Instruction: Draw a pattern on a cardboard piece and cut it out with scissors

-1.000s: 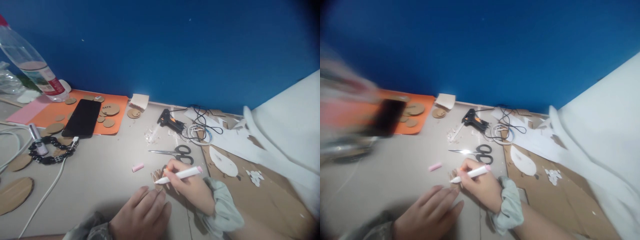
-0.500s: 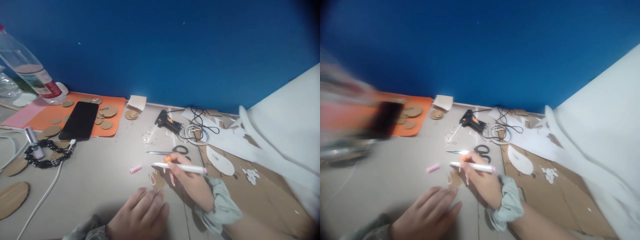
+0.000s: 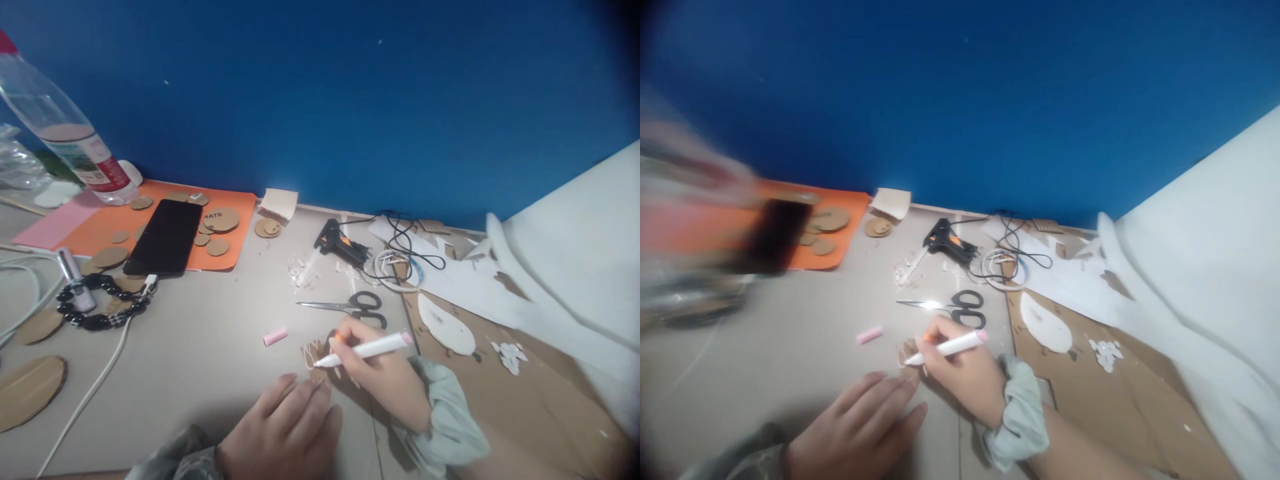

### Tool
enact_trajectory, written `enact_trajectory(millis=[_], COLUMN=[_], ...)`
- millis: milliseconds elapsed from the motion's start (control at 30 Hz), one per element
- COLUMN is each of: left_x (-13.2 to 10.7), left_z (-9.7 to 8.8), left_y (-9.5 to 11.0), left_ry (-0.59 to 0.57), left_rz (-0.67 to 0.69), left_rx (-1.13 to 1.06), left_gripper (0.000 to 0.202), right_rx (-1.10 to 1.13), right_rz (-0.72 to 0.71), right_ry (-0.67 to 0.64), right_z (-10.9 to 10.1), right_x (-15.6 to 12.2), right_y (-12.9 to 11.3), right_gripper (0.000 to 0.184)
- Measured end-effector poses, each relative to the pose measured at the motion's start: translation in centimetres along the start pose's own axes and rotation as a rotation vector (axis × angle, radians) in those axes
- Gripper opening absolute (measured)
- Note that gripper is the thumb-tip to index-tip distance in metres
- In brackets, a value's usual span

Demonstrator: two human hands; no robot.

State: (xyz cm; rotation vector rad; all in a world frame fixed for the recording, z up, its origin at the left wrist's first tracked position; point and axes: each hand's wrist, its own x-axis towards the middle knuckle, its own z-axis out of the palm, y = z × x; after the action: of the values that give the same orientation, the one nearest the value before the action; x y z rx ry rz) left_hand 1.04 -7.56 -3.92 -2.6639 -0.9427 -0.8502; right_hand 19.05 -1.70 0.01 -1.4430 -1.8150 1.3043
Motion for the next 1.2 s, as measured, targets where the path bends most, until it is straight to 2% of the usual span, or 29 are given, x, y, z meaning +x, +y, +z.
enact_trajectory(millis=[267, 533, 833, 1067, 1200], left_x=[-0.38, -0.11, 0.06, 0.21, 0.21], left_z=[0.15, -0.07, -0.35, -0.27, -0.23], left_y=[0.13, 0.18, 0.10, 0.15, 0.10], left_ry=[0.000, 0.000, -0.012, -0.004, -0.005], left_rz=[0.001, -0.009, -0.005, -0.007, -0.014], left_rx=[-0.007, 0.001, -0.013, -0.006, -0.012], left_gripper=[0.029, 0.027, 0.031, 0.031, 0.030], right_rx=[-0.128, -0.082, -0.140, -0.119, -0.163], right_rz=[-0.019, -0.023, -0.014, -0.016, -0.051], right_ry=[0.010, 0.051, 0.013, 0.069, 0.065], right_z=[0.24, 0.12, 0.29, 0.16, 0.21], right_x=[0.10, 0.06, -0.02, -0.01, 0.00], right_y=[0.18, 0.17, -0.02, 0.03, 0.08], right_gripper=[0.020, 0.024, 0.020, 0.026, 0.023])
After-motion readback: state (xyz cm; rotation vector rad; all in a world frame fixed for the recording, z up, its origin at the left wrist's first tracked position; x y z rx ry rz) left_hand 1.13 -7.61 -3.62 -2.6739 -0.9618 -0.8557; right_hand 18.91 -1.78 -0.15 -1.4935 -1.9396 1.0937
